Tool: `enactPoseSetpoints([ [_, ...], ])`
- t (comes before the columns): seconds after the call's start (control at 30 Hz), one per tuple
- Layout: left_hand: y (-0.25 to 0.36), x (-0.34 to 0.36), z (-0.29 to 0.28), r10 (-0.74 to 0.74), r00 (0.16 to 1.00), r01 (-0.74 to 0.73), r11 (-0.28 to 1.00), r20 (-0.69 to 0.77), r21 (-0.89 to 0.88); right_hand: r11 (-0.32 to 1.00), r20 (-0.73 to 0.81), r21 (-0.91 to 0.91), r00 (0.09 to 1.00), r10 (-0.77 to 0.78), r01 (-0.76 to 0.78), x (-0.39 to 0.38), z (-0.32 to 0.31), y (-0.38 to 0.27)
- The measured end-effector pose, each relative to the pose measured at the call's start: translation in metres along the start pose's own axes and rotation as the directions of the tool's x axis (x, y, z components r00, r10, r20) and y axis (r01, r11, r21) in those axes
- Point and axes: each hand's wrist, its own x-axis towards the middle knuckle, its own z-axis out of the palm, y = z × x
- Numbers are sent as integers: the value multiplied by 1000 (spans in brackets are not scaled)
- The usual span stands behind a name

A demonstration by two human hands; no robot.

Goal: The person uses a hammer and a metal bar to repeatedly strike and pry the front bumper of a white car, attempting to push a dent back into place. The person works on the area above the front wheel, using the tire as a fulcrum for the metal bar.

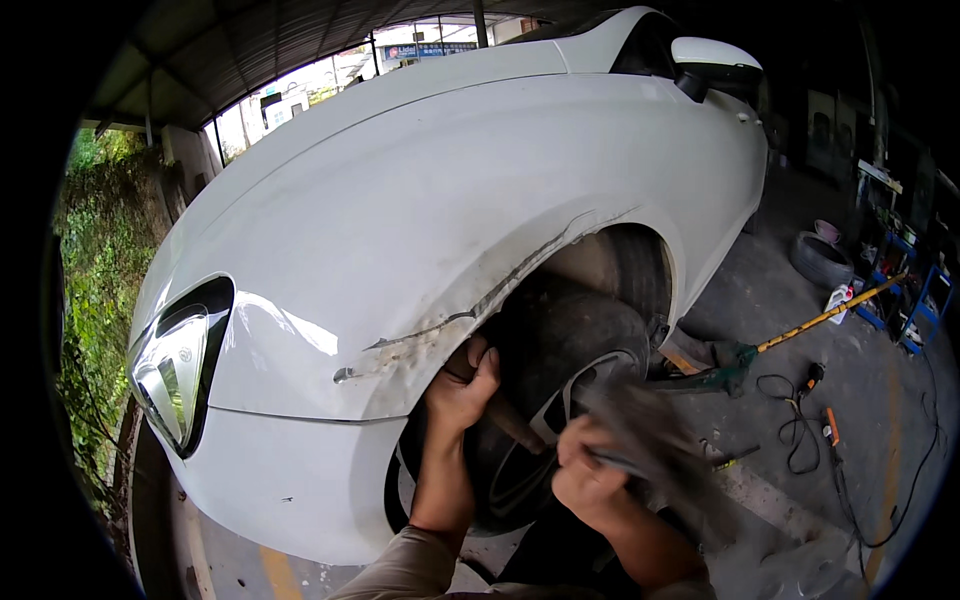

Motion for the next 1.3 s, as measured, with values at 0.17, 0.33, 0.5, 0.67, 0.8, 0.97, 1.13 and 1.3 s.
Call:
enactPoseSetpoints([
  [0.17, 11, 5, 5, -56, 998, 55, 994, -5, -90, 678, 148, -725, 933, 328, -123, -6, -10, -11],
  [0.33, 1, 14, 4, -15, 998, 12, 999, 55, 48, 990, -68, -143, 998, -1, -9, 8, -2, -16],
  [0.5, 0, 23, 10, -49, 997, 49, 999, 54, 3, 703, 66, -664, 917, 394, -254, 14, -1, -7],
  [0.67, 7, 19, 9, -117, 992, 124, 982, 54, -146, 920, 24, -386, 996, 83, -68, 24, -9, -24],
  [0.8, 15, 19, 13, -104, 995, 104, 992, -6, -73, 664, 70, -707, 909, 410, -245, 10, -5, 7],
  [0.97, 12, 17, 6, -41, 999, 41, 997, 13, -61, 804, -14, -558, 971, 238, -205, 30, -13, -15],
  [1.13, 19, 13, 22, -132, 989, 119, 979, -65, -166, 649, 82, -717, 894, 440, -254, 11, -12, 11],
  [1.3, 13, 7, 14, 1, 988, -24, 989, -156, -145, 709, 8, -671, 954, 299, -217, 39, -14, -25],
])
